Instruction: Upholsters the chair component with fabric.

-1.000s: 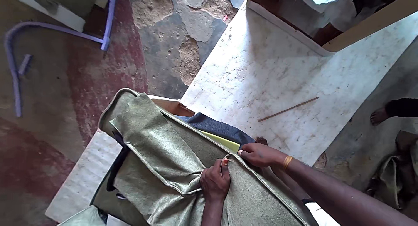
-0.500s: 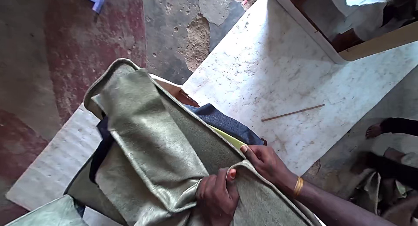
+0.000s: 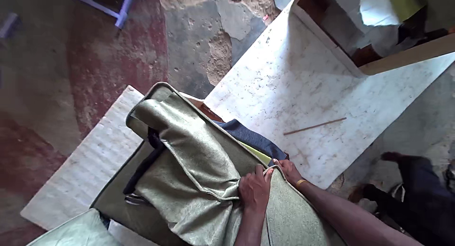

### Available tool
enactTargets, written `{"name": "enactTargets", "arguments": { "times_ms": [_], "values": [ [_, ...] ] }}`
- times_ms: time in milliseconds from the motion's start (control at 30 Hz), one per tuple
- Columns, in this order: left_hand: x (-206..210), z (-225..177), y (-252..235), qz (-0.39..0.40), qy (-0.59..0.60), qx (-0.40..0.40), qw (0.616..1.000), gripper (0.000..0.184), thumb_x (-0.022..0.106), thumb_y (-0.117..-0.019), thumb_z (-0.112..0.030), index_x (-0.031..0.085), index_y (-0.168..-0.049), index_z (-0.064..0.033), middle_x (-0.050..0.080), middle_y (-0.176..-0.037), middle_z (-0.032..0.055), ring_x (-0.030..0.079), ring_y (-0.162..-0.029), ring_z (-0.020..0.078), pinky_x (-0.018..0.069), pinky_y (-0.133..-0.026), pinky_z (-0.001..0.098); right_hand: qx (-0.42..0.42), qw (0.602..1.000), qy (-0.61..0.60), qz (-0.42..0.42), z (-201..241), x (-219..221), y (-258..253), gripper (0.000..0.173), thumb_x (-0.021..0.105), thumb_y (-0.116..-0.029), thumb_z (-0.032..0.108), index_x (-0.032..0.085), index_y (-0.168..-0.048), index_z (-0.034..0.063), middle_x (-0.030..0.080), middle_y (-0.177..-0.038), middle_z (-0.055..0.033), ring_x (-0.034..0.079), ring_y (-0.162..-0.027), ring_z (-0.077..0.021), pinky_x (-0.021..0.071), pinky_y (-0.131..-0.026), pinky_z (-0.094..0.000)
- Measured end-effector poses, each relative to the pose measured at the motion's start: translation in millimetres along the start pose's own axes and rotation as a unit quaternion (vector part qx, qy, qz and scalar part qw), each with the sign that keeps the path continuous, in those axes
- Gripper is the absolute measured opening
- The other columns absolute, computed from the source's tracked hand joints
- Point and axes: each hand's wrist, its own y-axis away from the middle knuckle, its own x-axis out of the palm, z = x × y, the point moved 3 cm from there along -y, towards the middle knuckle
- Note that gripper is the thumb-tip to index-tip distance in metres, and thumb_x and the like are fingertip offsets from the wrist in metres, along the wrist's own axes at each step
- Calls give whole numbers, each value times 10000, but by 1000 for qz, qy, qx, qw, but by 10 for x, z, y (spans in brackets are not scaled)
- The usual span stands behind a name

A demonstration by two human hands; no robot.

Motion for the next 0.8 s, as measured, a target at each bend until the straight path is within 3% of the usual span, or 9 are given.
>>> {"name": "enactTargets", "arguments": {
  "times_ms": [67,100,167,233,367,567,667,733,800],
  "values": [
    [28,103,71,-66,6,38,997,515,513,-992,-614,765,-982,-165,744,-854,34,717,-847,232,551,-868,434,-11,1000,5,1,7,-1,-25,576,384,-1099,459,572,-725,63,551,-666,-120,596,-675,-284,474,-657,-514],
    [48,138,88,-50,1,39,998,552,469,-1013,-612,773,-973,-153,756,-838,37,727,-842,229,536,-922,439,-14,1000,3,6,23,-14,-30,571,389,-1099,452,573,-727,60,551,-665,-121,594,-672,-288,470,-652,-519],
    [85,200,190,65,-6,-5,998,649,321,-1067,-591,752,-975,-115,758,-860,78,733,-909,258,500,-996,466,-18,1000,-5,21,68,28,41,568,407,-1092,449,574,-710,63,552,-650,-119,590,-647,-291,469,-629,-527],
    [120,198,190,150,-20,-56,987,710,221,-1079,-574,737,-987,-95,762,-901,113,736,-961,284,505,-983,492,-25,999,-10,40,138,16,13,564,434,-1076,456,586,-703,61,558,-655,-119,595,-659,-295,482,-648,-538],
    [111,-17,50,222,-66,-102,967,731,217,-1060,-628,725,-1020,-104,762,-948,113,730,-993,282,510,-959,495,23,996,-51,71,-167,95,24,586,404,-1075,477,585,-699,66,572,-675,-117,609,-692,-289,490,-680,-528],
    [148,-29,-5,194,-77,-103,973,734,246,-1031,-684,744,-959,-150,766,-906,66,731,-966,239,513,-935,467,49,990,-54,122,-150,90,21,558,388,-1091,449,609,-773,47,610,-753,-151,641,-776,-318,503,-727,-546],
    [129,-6,107,10,-27,-74,997,557,519,-976,-641,779,-964,-149,770,-877,60,734,-901,266,542,-890,482,38,989,-68,123,-177,132,9,565,384,-1090,458,598,-767,47,599,-754,-152,630,-769,-322,500,-718,-557],
    [35,-126,151,-56,19,-50,997,451,687,-934,-501,733,-1134,-99,717,-1122,139,669,-1071,363,510,-958,548,30,989,-79,122,-181,142,0,570,383,-1088,460,604,-763,48,605,-755,-155,635,-769,-324,503,-708,-563],
    [11,-427,248,-9,49,-83,995,591,655,-952,-513,623,-1350,-78,589,-1401,203,558,-1293,417,427,-1088,590,32,988,-85,126,-178,130,2,565,382,-1083,465,623,-788,48,624,-784,-163,645,-793,-336,507,-711,-575]
  ]
}}
